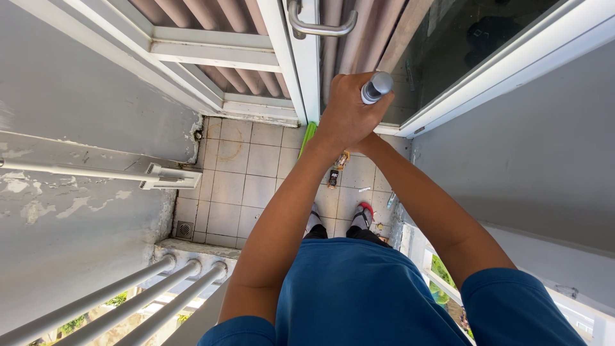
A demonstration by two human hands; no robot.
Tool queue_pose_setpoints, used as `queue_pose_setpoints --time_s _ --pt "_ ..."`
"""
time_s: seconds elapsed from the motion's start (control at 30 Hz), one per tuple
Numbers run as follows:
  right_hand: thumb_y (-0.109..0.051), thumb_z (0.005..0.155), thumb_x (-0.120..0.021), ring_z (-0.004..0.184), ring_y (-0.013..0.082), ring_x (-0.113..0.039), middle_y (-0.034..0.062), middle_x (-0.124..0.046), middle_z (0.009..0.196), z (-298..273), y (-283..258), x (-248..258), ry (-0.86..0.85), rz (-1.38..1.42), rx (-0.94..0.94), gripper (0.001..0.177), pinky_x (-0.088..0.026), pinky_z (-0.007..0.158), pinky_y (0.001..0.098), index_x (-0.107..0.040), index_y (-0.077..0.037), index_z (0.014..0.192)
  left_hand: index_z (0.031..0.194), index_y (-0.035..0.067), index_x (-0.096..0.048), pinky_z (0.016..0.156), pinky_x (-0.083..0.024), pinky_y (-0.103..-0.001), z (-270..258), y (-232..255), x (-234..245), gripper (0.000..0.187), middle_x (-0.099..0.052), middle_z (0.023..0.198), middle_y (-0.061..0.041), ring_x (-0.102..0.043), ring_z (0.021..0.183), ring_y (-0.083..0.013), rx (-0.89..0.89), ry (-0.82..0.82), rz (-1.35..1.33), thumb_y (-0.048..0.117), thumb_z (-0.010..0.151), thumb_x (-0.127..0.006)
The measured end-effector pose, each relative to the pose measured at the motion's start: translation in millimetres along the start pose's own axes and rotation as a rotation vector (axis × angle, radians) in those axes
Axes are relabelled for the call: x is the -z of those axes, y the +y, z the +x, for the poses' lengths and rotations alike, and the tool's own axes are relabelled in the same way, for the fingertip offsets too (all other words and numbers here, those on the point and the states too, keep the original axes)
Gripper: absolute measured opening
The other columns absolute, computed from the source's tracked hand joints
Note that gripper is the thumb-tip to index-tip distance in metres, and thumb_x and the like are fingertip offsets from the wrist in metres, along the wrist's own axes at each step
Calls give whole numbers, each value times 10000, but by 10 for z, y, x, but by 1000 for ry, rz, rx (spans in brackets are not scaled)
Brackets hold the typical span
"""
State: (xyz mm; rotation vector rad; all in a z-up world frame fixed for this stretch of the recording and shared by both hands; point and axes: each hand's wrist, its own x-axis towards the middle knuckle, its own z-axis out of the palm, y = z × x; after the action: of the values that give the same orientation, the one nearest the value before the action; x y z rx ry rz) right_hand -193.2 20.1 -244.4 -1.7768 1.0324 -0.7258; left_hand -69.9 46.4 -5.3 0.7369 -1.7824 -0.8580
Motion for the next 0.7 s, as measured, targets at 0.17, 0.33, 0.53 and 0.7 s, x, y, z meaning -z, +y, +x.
queue_pose_setpoints --time_s 0.17,0.33,0.53,0.7 --pt "-255 915 -751 1044 212 -646 96 -684 1071 -19 -245 142 -72 -161 -152 269 -531 912 403 -658 -39 1047 706 23 -646 507 -481 -307 9 -12 -42 203 -650 586 -63 -632 509 -140 60 4 -68 80 894 -696" --pt "-256 932 -718 1001 234 -650 126 -695 1043 -106 -515 245 -112 -179 -196 264 -520 875 420 -660 -16 1027 693 22 -619 504 -445 -314 7 -45 -143 230 -627 579 -57 -591 491 -129 15 14 -24 78 898 -706" --pt "-265 949 -674 994 250 -664 136 -708 1033 -127 -506 330 -124 -267 -212 267 -521 875 436 -668 -7 1015 729 35 -638 498 -452 -302 30 -8 -202 211 -631 586 -42 -588 505 -118 23 23 -42 91 926 -689" --pt "-292 1010 -611 1015 271 -681 158 -727 1054 -149 -471 411 -203 -387 -300 290 -526 906 447 -681 -10 1026 793 47 -687 502 -503 -277 63 -21 -240 157 -662 606 -19 -648 539 -90 2 61 -105 112 934 -670"
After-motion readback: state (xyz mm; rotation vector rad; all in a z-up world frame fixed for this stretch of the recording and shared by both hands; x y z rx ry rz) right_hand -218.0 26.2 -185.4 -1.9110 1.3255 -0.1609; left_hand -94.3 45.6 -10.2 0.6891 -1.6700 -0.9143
